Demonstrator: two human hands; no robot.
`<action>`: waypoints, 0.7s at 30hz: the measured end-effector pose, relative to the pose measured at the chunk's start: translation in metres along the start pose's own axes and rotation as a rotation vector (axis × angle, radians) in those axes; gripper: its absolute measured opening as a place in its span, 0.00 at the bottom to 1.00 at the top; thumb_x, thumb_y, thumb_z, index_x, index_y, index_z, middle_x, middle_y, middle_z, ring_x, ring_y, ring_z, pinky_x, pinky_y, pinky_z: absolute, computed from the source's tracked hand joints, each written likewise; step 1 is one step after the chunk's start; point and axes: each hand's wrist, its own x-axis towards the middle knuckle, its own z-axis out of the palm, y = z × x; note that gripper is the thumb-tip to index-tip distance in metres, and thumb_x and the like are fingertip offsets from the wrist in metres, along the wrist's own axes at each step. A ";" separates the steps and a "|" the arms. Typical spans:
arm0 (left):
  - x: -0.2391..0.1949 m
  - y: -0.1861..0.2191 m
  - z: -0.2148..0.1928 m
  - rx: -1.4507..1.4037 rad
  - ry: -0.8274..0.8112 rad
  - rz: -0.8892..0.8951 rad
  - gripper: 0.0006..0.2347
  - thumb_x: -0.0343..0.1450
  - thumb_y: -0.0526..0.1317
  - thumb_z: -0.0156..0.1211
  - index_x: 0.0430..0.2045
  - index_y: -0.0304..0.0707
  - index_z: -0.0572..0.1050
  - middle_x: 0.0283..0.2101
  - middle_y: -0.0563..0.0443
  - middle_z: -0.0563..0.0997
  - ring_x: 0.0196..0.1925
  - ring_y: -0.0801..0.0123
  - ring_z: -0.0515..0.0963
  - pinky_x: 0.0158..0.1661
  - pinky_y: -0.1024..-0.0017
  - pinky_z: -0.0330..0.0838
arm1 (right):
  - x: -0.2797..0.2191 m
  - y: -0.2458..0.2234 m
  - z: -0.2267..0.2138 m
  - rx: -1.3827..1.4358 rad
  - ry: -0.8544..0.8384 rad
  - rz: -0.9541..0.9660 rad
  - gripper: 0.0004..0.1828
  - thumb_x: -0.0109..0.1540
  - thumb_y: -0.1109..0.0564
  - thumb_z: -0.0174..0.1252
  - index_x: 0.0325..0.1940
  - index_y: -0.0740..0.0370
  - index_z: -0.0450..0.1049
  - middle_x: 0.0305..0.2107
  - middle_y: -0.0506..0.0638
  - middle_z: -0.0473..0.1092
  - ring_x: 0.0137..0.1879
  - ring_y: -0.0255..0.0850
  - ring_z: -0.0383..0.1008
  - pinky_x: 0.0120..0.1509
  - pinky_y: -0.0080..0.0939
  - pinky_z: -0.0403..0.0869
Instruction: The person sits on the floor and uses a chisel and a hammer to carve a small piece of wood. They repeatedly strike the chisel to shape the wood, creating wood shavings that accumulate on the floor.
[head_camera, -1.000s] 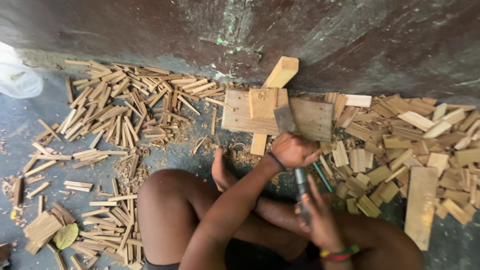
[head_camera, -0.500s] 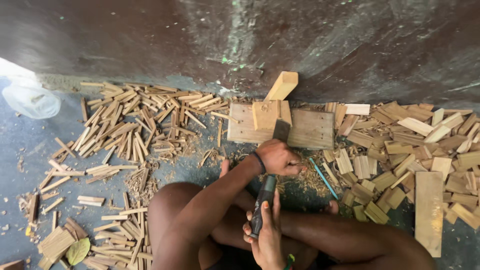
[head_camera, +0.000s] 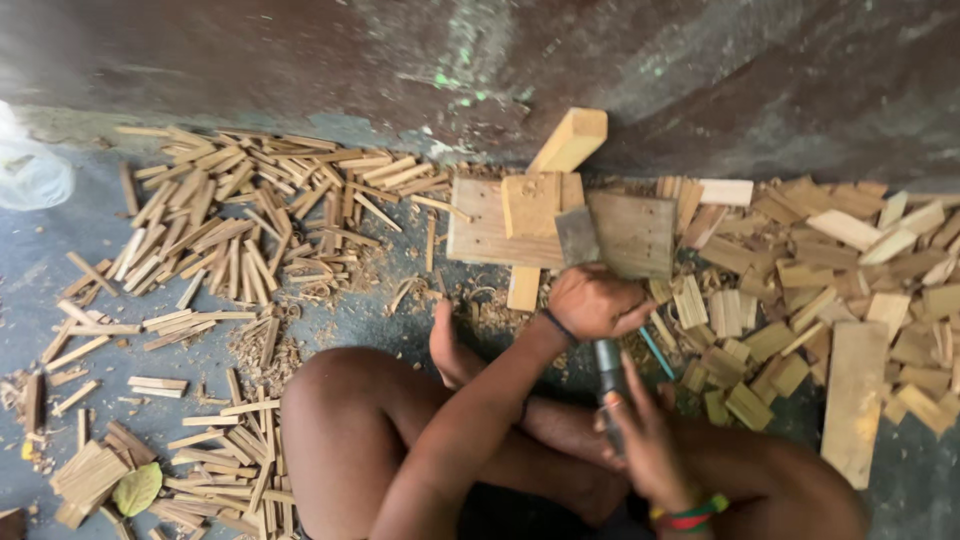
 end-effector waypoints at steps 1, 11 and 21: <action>0.004 0.002 0.005 -0.008 0.034 -0.017 0.15 0.74 0.50 0.60 0.19 0.44 0.77 0.20 0.51 0.78 0.23 0.60 0.79 0.34 0.63 0.78 | 0.004 0.004 -0.011 0.052 -0.001 -0.006 0.41 0.64 0.46 0.51 0.81 0.39 0.46 0.23 0.49 0.69 0.19 0.32 0.64 0.19 0.31 0.65; 0.003 0.001 -0.010 -0.014 -0.080 -0.012 0.14 0.73 0.49 0.61 0.19 0.43 0.79 0.19 0.50 0.78 0.23 0.59 0.80 0.32 0.61 0.76 | 0.000 0.020 0.028 0.358 0.012 0.018 0.39 0.64 0.46 0.51 0.80 0.36 0.49 0.22 0.49 0.66 0.17 0.34 0.61 0.17 0.31 0.60; 0.026 -0.053 -0.026 0.008 -0.242 -0.015 0.11 0.70 0.51 0.59 0.35 0.53 0.86 0.33 0.51 0.86 0.28 0.58 0.84 0.31 0.60 0.78 | 0.009 -0.033 0.098 0.732 -0.100 0.001 0.36 0.66 0.41 0.47 0.79 0.27 0.47 0.24 0.49 0.66 0.18 0.33 0.62 0.17 0.30 0.60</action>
